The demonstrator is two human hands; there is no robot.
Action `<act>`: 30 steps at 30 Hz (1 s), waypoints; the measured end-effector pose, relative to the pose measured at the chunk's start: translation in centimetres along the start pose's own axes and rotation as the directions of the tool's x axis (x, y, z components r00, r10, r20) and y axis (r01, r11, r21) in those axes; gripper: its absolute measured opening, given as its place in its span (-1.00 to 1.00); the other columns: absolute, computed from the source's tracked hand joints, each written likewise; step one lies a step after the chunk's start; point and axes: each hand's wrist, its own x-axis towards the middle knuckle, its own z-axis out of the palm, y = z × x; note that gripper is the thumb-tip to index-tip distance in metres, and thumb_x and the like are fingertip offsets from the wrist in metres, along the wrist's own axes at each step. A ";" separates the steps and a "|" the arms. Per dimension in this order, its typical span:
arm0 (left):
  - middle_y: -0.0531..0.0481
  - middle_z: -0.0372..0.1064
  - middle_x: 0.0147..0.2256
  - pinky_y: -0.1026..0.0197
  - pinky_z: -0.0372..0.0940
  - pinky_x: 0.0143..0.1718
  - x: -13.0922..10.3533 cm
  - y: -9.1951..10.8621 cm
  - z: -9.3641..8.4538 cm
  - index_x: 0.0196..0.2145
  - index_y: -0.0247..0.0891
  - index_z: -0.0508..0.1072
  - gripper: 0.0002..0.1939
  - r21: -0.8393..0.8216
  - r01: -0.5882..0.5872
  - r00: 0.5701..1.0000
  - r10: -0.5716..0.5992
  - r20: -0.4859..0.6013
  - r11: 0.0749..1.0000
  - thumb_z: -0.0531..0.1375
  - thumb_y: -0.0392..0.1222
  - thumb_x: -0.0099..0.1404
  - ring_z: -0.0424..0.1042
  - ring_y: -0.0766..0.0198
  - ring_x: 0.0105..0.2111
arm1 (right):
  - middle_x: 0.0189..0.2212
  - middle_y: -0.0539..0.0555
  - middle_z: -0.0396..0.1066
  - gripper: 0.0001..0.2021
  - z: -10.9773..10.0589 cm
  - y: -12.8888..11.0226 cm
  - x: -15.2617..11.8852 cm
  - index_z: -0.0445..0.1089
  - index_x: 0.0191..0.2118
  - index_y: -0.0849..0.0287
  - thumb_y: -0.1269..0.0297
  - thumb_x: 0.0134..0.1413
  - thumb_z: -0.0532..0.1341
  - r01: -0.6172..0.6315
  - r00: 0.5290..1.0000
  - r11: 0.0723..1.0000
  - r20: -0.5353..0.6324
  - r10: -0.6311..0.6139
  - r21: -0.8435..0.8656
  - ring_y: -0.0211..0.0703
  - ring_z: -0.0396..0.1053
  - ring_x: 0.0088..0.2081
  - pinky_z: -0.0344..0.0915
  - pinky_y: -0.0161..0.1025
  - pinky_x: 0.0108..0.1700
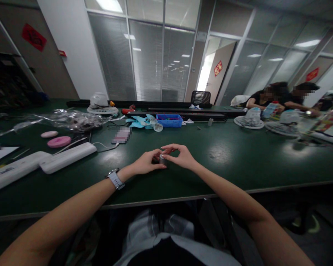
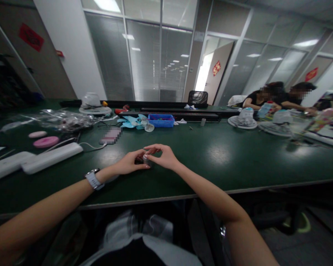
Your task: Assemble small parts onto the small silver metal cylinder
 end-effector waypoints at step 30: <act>-0.03 0.42 -0.21 0.20 0.32 -0.20 0.0 0.3 -0.1 -0.11 -0.27 0.35 -0.56 0.002 -0.003 1.000 0.003 0.001 1.000 0.30 -0.05 0.09 0.42 0.23 -0.25 | -0.38 0.10 0.52 -0.66 -2.4 4.8 -0.3 0.36 -0.42 0.27 0.19 -0.31 0.43 -0.359 0.879 0.911 0.401 0.257 0.204 -0.14 0.50 -0.28 0.40 -0.15 -0.18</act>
